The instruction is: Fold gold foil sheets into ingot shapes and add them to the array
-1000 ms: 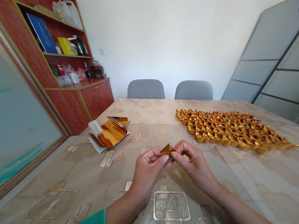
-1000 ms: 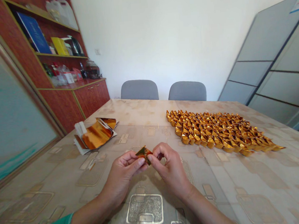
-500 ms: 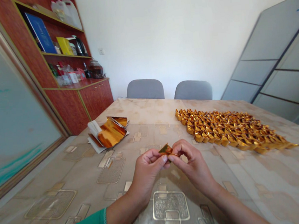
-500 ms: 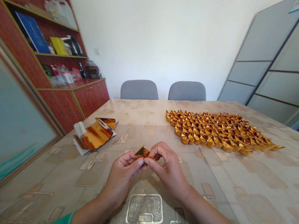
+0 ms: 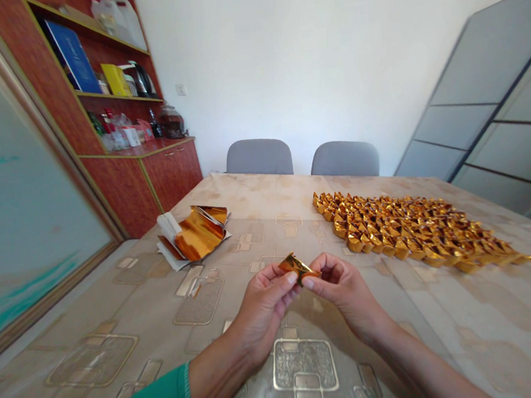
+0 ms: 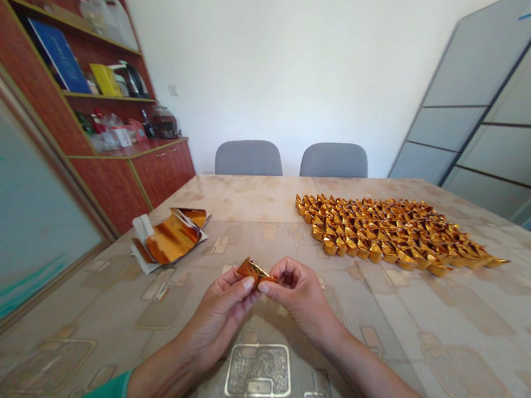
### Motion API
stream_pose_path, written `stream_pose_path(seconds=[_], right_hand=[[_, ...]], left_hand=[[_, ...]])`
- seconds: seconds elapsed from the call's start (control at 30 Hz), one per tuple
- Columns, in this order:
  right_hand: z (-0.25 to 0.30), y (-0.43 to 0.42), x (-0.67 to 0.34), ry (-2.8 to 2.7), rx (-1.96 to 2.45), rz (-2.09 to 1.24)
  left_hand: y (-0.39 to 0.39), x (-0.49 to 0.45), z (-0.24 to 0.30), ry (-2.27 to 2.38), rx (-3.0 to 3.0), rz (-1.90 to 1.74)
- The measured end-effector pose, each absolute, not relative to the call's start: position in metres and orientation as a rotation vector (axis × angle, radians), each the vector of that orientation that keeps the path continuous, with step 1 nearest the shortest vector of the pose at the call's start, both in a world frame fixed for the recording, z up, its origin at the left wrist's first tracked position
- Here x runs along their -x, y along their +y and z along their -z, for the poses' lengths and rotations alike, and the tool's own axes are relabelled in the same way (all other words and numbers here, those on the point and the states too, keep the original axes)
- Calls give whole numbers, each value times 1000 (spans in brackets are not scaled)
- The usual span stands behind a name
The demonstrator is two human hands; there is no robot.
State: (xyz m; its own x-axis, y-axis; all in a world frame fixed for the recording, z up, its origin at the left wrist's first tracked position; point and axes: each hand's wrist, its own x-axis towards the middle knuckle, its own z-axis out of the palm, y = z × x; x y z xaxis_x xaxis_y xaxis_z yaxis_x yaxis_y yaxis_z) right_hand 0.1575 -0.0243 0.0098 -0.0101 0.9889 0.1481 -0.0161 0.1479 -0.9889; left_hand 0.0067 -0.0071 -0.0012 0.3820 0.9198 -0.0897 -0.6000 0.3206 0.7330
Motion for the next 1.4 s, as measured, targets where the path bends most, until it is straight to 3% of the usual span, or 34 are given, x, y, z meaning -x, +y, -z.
stream_pose_path(seconds=[0.27,0.63,0.83,1.4], right_hand=[[-10,-23,-157,-1236,1044,-1225],[-8,-22,-151,-1254,1047,-1101],[-9,-22,-158,-1259,1032,-1294],[-5,-22,-153,-1339,1213,-1026]], left_hand=[[-6,-5,-2,748,-986,-1223],[-8,-9,-3,789,-969,-1213],[-4,-5,0,756,-913,-1209],[-4,-3,-2,729,-941,-1130]])
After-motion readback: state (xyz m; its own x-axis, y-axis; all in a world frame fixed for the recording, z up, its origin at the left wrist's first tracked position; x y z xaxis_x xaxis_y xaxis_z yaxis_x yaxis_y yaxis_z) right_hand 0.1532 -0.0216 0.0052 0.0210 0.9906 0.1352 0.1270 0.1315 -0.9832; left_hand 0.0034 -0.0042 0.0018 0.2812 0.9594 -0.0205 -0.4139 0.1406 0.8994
